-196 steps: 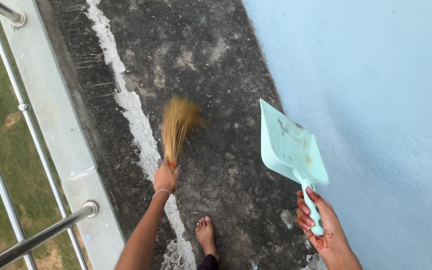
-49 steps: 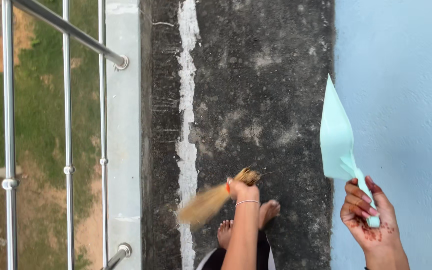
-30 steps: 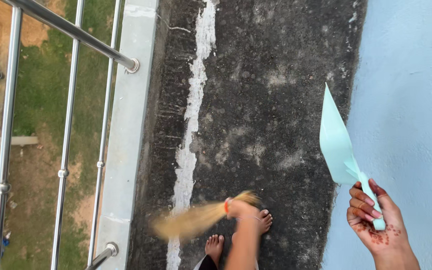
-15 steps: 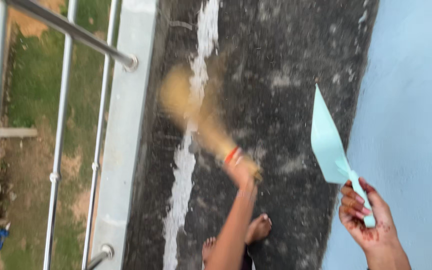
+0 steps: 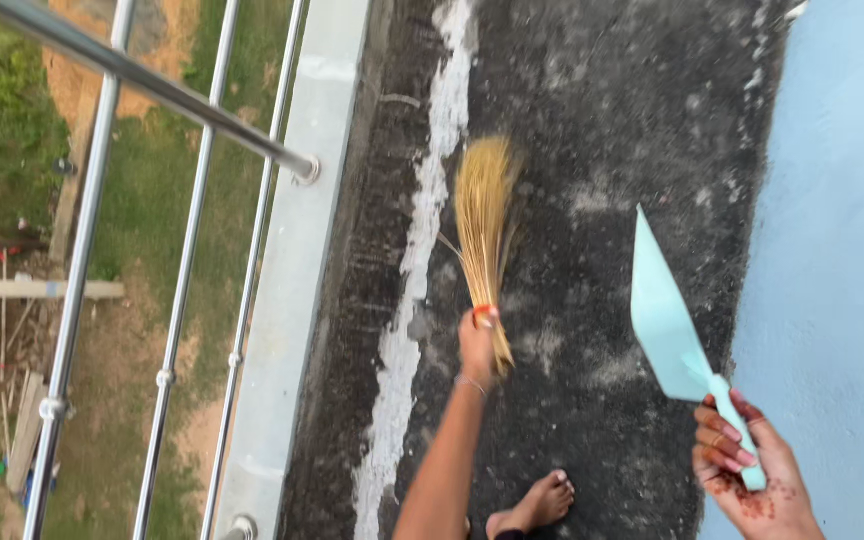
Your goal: The person sweeps debris on a concrete floor using a small broom and a dustpan, moving across a balcony area.
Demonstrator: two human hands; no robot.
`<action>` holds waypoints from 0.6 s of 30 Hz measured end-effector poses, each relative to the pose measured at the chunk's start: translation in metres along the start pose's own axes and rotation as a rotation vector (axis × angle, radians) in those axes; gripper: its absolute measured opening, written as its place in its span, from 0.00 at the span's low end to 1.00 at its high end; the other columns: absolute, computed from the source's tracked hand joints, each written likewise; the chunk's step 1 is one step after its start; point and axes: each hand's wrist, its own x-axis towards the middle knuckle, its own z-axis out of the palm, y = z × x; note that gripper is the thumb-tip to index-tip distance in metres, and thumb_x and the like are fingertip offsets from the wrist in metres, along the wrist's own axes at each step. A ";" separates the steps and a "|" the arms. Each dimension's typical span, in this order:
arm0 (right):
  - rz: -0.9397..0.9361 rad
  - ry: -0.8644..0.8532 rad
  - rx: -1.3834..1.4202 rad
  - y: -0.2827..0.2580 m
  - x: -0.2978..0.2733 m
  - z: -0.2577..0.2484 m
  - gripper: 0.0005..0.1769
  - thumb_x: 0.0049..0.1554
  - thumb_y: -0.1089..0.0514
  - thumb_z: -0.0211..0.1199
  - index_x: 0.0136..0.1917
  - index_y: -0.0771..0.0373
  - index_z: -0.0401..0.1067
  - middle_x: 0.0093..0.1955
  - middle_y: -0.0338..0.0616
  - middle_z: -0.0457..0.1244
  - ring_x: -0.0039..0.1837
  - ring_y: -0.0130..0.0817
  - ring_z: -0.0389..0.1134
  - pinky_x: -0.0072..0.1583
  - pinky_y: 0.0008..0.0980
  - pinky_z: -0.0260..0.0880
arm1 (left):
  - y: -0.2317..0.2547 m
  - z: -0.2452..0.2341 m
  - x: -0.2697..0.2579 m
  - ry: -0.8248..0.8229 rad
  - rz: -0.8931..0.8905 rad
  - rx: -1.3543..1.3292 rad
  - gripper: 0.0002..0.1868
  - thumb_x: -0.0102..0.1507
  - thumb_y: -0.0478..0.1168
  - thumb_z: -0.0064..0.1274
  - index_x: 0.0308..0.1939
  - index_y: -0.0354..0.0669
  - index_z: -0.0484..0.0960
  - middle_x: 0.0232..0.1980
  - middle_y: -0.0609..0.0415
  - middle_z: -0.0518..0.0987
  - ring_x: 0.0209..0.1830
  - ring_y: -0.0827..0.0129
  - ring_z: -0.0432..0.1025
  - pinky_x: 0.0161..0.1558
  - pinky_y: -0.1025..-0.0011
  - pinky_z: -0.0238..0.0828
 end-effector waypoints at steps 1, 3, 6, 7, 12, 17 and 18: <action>0.026 0.022 -0.002 0.001 0.002 0.000 0.12 0.72 0.54 0.50 0.55 0.66 0.63 0.33 0.30 0.52 0.28 0.13 0.49 0.31 0.18 0.53 | 0.006 0.011 -0.011 -0.009 0.012 0.002 0.16 0.66 0.48 0.56 0.48 0.40 0.76 0.34 0.53 0.76 0.27 0.66 0.72 0.30 0.62 0.74; 0.050 0.047 0.002 0.002 -0.001 -0.004 0.12 0.71 0.52 0.50 0.54 0.65 0.63 0.32 0.29 0.52 0.27 0.13 0.49 0.31 0.19 0.53 | -0.002 0.038 -0.050 0.370 -0.077 -0.384 0.19 0.65 0.48 0.54 0.56 0.47 0.71 0.38 0.56 0.78 0.30 0.69 0.75 0.33 0.66 0.77; 0.052 0.019 -0.005 -0.004 0.001 -0.007 0.12 0.71 0.53 0.50 0.53 0.65 0.64 0.32 0.29 0.52 0.26 0.13 0.49 0.30 0.20 0.52 | -0.010 0.064 -0.068 0.380 -0.178 -0.486 0.19 0.66 0.48 0.53 0.56 0.46 0.71 0.39 0.53 0.77 0.32 0.66 0.75 0.35 0.63 0.77; 0.026 -0.030 0.024 -0.010 0.000 -0.009 0.12 0.72 0.54 0.49 0.54 0.66 0.63 0.33 0.29 0.52 0.27 0.13 0.50 0.31 0.18 0.53 | -0.015 0.075 -0.068 0.345 -0.281 -0.569 0.19 0.66 0.49 0.52 0.56 0.45 0.71 0.40 0.52 0.77 0.33 0.64 0.75 0.35 0.61 0.77; -0.020 -0.122 -0.044 -0.029 0.006 -0.024 0.14 0.75 0.54 0.49 0.55 0.69 0.63 0.34 0.30 0.52 0.28 0.14 0.49 0.30 0.18 0.52 | -0.031 0.114 -0.046 -0.159 -0.631 -0.501 0.19 0.69 0.50 0.47 0.57 0.41 0.71 0.43 0.46 0.77 0.39 0.57 0.75 0.40 0.53 0.78; 0.004 0.065 -0.124 -0.027 0.012 -0.038 0.13 0.72 0.52 0.50 0.55 0.65 0.62 0.32 0.29 0.51 0.26 0.13 0.48 0.30 0.20 0.50 | -0.068 0.096 -0.083 -0.193 0.161 0.342 0.23 0.68 0.52 0.54 0.59 0.42 0.70 0.48 0.45 0.80 0.47 0.57 0.76 0.49 0.59 0.73; 0.007 0.063 -0.117 -0.024 0.012 -0.041 0.13 0.72 0.52 0.50 0.55 0.65 0.62 0.32 0.29 0.51 0.26 0.13 0.48 0.30 0.20 0.50 | -0.086 0.094 -0.104 -0.065 0.127 0.322 0.24 0.68 0.52 0.53 0.63 0.45 0.68 0.49 0.45 0.80 0.48 0.57 0.77 0.50 0.60 0.72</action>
